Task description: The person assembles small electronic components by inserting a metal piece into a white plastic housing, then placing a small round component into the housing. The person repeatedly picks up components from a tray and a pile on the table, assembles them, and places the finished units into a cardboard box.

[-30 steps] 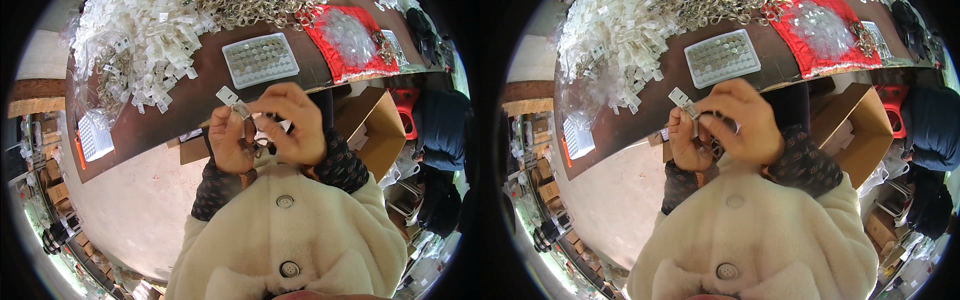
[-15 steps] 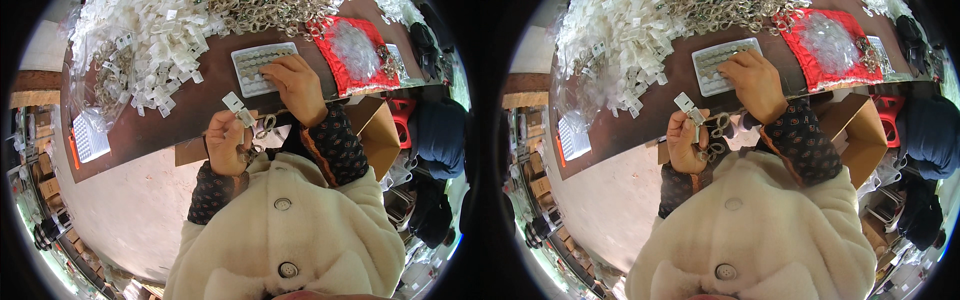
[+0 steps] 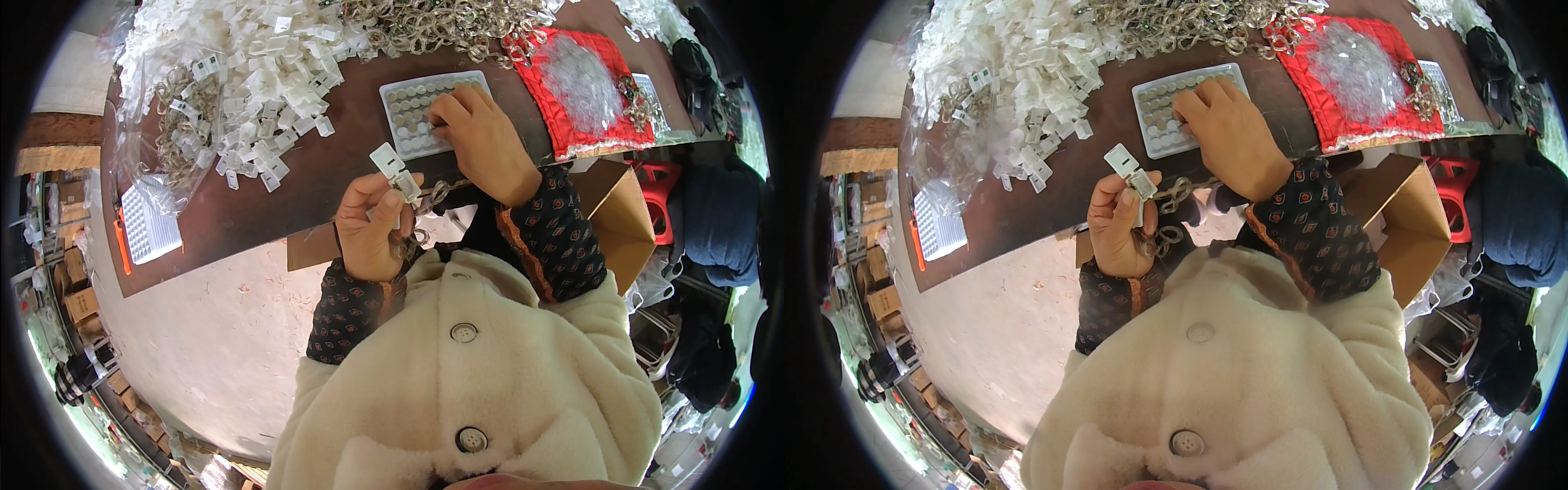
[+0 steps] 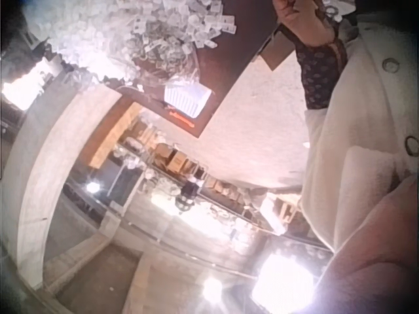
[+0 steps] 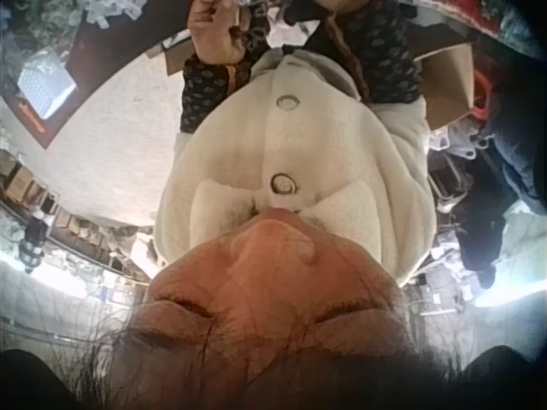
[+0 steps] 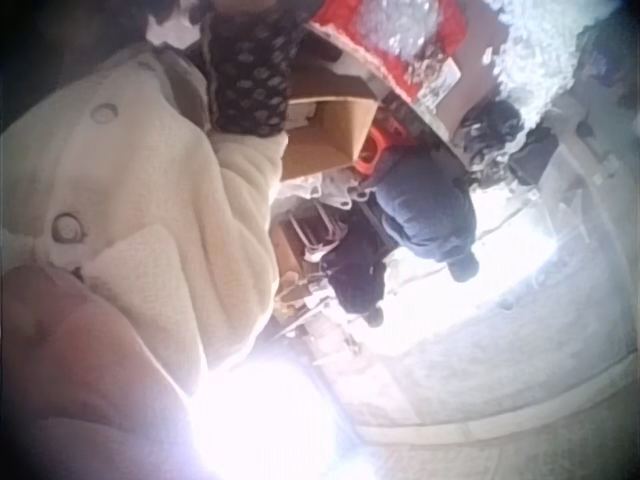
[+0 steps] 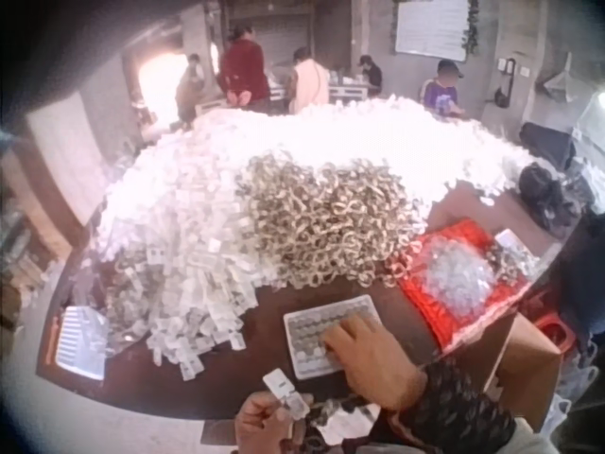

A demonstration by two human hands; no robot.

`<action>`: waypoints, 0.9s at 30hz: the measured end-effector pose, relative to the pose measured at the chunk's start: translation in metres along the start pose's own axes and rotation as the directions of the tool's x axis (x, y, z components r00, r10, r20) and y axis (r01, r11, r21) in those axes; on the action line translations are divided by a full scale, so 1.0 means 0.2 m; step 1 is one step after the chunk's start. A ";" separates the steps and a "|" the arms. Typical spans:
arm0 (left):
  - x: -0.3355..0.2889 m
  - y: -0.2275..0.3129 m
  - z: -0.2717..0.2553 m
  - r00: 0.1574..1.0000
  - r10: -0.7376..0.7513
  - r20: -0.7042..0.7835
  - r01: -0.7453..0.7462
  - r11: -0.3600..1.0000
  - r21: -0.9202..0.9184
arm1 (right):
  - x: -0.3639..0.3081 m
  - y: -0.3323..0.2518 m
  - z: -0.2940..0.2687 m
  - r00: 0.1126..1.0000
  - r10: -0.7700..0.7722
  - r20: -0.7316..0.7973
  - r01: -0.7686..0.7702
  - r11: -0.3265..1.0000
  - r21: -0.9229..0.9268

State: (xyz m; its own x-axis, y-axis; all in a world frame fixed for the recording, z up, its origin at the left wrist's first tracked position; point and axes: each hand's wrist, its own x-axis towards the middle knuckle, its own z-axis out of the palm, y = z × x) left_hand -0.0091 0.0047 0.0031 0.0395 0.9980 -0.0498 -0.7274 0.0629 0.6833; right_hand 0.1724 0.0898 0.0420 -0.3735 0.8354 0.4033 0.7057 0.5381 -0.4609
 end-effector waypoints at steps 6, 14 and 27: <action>0.00 0.01 0.04 0.998 0.047 -0.038 -0.043 0.994 0.096 | -0.08 -0.17 -0.10 0.999 -0.020 -0.029 0.029 0.947 0.321; -0.03 0.02 0.06 0.995 0.098 -0.018 -0.094 0.979 0.179 | -0.12 -0.30 -0.18 0.996 -0.052 0.066 0.026 0.941 0.337; -0.04 0.02 0.03 0.999 -0.031 0.044 0.033 0.999 -0.039 | -0.13 -0.32 -0.16 0.995 -0.068 -0.071 0.092 0.906 0.412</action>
State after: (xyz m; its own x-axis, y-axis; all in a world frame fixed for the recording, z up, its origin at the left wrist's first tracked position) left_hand -0.0094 -0.0035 0.0104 0.0922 0.9950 -0.0394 -0.7520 0.0955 0.6522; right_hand 0.1565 0.0301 0.0866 -0.3774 0.7865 0.4889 0.3573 0.6107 -0.7067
